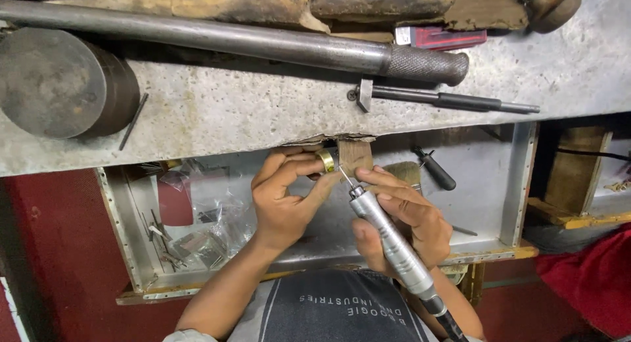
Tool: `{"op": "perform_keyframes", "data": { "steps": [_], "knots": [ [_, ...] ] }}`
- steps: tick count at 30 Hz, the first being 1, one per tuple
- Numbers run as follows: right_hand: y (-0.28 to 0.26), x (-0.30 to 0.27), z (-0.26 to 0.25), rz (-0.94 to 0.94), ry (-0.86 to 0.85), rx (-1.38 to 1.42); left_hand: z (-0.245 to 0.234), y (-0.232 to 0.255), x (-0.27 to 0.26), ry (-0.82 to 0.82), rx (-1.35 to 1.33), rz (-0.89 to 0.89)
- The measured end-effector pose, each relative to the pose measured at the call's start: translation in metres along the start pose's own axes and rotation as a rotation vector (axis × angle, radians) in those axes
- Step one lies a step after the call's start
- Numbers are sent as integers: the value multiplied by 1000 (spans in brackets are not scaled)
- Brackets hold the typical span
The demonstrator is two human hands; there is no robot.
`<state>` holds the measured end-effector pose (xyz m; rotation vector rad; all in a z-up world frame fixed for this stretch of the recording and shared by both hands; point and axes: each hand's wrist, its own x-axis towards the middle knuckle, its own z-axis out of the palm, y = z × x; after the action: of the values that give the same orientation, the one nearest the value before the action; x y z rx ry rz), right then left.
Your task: Using a handheld rotary tool with a polishing bit to smooth and finish the interior surface of a ring at a jewelry workbench.
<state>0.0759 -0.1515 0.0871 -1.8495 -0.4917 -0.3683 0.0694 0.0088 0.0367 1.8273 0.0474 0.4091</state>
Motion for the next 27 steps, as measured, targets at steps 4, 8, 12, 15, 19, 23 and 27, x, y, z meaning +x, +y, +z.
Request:
{"op": "perform_keyframes", "data": {
  "steps": [4, 8, 12, 15, 19, 23, 27],
  "knots": [
    [0, 4, 2, -38, -3, -38, 4, 6, 3, 13, -50, -21],
    [-5, 10, 3, -27, -1, -46, 3, 10, 5, -14, -83, -85],
    [-4, 12, 1, -54, -34, -57, 1, 14, 7, -22, -79, -76],
    [-2, 10, 0, -46, -28, -58, -1, 16, 9, -27, -33, -53],
    [-1, 10, 1, -58, -14, -32, 0, 15, 9, -27, -34, -38],
    [-2, 9, 2, -37, -7, -14, 0, 14, 8, -19, -6, -42],
    [-2, 8, 1, -19, -9, -17, -1, 15, 8, -10, 7, -50]
  ]
}}
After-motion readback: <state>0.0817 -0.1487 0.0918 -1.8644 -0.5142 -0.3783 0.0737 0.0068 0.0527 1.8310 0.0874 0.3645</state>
